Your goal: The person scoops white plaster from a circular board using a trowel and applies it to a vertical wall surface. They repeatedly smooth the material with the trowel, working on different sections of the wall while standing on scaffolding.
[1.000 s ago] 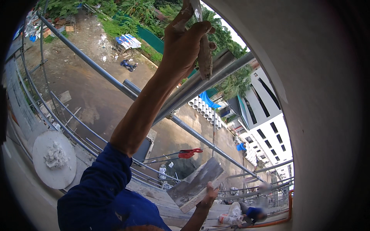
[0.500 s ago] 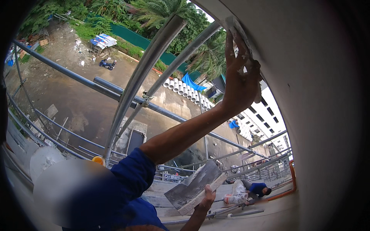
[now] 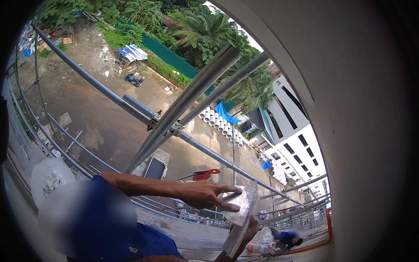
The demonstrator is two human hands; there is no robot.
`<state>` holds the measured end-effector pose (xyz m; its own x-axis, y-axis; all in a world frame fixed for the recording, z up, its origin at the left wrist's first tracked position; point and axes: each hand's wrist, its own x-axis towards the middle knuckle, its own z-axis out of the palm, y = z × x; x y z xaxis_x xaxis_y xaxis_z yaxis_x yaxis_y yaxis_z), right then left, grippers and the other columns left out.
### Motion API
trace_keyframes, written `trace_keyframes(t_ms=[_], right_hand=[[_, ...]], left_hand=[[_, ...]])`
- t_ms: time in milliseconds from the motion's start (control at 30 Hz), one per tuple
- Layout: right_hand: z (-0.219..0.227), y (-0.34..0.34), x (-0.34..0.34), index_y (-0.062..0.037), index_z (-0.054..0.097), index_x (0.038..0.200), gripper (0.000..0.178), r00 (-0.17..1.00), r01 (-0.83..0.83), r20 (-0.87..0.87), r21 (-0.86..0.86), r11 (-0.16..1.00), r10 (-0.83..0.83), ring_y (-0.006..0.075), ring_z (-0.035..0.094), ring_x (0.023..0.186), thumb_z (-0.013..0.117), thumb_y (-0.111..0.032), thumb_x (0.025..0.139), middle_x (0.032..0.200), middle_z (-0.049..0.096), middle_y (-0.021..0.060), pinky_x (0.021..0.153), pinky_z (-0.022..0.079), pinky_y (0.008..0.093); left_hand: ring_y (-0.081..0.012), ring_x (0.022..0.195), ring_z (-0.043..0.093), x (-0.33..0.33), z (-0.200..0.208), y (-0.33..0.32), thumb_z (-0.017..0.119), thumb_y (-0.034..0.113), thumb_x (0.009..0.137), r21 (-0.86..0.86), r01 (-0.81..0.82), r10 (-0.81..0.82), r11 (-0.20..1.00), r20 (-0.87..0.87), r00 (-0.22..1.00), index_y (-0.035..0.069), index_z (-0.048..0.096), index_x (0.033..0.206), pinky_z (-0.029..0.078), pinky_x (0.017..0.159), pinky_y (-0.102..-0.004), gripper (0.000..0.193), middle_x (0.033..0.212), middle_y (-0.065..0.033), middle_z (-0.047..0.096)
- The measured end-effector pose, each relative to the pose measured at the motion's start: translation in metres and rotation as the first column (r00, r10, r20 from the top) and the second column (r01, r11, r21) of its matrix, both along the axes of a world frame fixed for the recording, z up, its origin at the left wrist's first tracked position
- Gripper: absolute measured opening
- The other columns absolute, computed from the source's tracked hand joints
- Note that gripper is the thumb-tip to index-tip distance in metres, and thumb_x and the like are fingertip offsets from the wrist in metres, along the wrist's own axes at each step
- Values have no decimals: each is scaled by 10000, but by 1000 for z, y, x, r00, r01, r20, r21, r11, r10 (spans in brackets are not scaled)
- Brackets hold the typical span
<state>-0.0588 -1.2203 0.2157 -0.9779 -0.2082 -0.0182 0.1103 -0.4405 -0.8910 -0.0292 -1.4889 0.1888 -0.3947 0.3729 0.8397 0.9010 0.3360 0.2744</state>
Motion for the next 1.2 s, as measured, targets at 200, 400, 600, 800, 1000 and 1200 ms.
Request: trace_keyframes(t_ms=[200,400,600,800,1000,1200], right_hand=[[6,-34,-7,13,632,1097,347,993,-91,-65,43,995,94,213,643,644,522,-287,959,933,679,130,556,509,326],[-4,-54,10,27,583,1229,454,993,-83,-70,182,980,97,300,626,1016,560,-287,903,1106,644,163,932,488,403],[-17,-23,23,16,622,1180,414,983,180,-20,263,948,-181,273,610,996,612,-250,863,1085,636,126,924,476,374],[-21,3,39,24,593,1221,435,971,238,-43,206,949,-235,280,605,1014,595,-213,856,1127,621,134,944,474,371],[-43,46,21,6,549,1281,485,935,354,-40,185,917,-352,291,597,1044,587,-271,886,1179,610,133,954,472,383],[-41,55,8,-29,598,1100,335,975,215,-112,298,930,-189,203,633,697,559,-314,930,860,632,79,593,534,291]], left_hand=[[-149,985,620,63,69,-148,563,-23,904,740,-277,539,613,-135,832,75,492,1429,539,753,-285,539,1465,-131,392],[-141,923,594,96,192,-235,602,77,923,931,151,429,332,-292,855,-11,630,1131,536,722,-278,228,1058,-93,590],[-181,970,545,23,203,-177,584,57,917,935,103,484,338,-267,833,7,612,1184,505,798,-317,273,1082,-109,524],[-406,1381,356,-65,208,-19,471,-46,922,881,85,571,466,-373,731,92,425,1487,455,980,-397,584,1566,-278,133],[-391,1338,445,-96,173,61,526,-129,837,789,67,320,610,-323,891,216,524,1430,511,973,-397,686,1566,-220,216],[-396,1296,501,-13,45,27,621,-83,818,157,211,-214,965,4,977,427,568,1348,565,926,-433,737,1556,-173,310]])
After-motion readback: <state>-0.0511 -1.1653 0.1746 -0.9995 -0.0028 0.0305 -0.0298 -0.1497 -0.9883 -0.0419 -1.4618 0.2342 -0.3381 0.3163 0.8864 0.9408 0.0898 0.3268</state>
